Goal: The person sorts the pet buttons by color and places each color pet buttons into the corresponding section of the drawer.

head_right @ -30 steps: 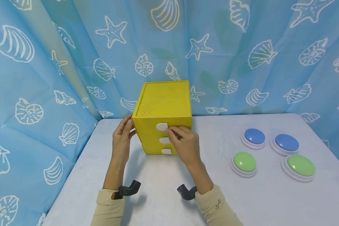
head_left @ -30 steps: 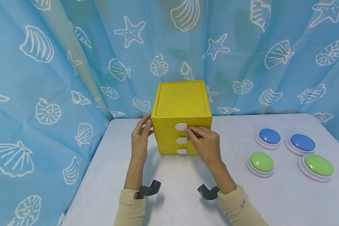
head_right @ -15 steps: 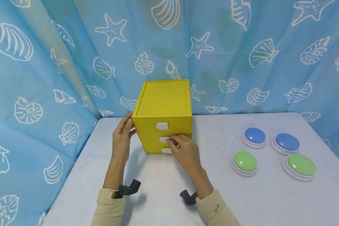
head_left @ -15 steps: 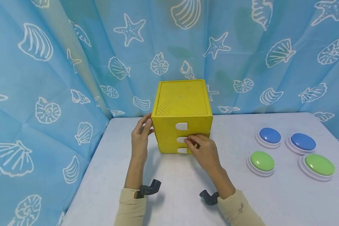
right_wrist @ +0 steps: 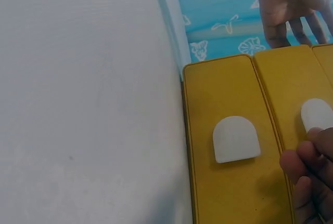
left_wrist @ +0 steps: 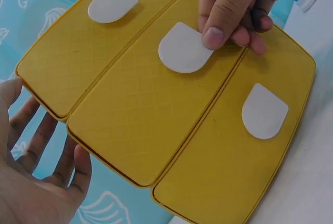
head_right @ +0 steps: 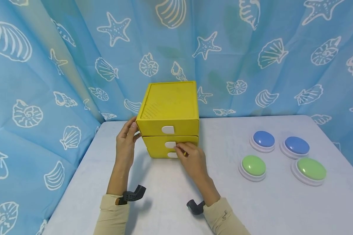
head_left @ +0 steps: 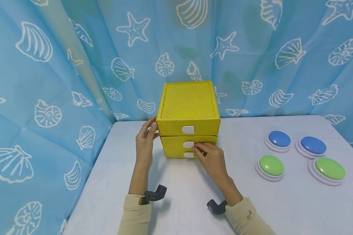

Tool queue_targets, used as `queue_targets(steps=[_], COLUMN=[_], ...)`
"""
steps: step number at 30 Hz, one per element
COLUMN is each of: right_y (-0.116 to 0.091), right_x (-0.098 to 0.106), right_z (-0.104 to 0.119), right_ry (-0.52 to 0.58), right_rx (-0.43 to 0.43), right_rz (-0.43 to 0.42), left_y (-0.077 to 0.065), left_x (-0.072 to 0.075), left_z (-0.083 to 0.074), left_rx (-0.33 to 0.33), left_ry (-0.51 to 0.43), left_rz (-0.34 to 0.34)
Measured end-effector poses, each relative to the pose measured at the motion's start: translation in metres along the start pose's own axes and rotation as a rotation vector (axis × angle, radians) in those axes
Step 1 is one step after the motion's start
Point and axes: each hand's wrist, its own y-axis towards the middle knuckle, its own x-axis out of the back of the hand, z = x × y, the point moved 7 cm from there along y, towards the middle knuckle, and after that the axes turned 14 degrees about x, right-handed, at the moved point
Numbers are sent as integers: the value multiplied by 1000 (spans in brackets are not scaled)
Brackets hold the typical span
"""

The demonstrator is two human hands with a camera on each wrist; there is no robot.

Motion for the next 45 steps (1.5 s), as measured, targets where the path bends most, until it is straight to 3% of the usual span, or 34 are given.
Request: queue_targets(steps=[2, 10, 19, 32, 45], right_y=[-1, -6, -11, -19, -23], right_x=[0, 2, 5, 11, 16], right_z=[0, 5, 10, 28, 38], right_ry=[1, 33, 32, 24, 35], right_rx=[7, 27, 30, 65, 91], right_rz=[-3, -20, -22, -22, -30], left_y=[0, 19, 17, 19, 19], left_x=[0, 8, 6, 7, 7], left_z=[0, 26, 24, 26, 25], left_rx=[-3, 10, -24, 7, -41], left_ry=[5, -4, -22, -7, -15], left_rz=[-4, -18, 9, -5, 13])
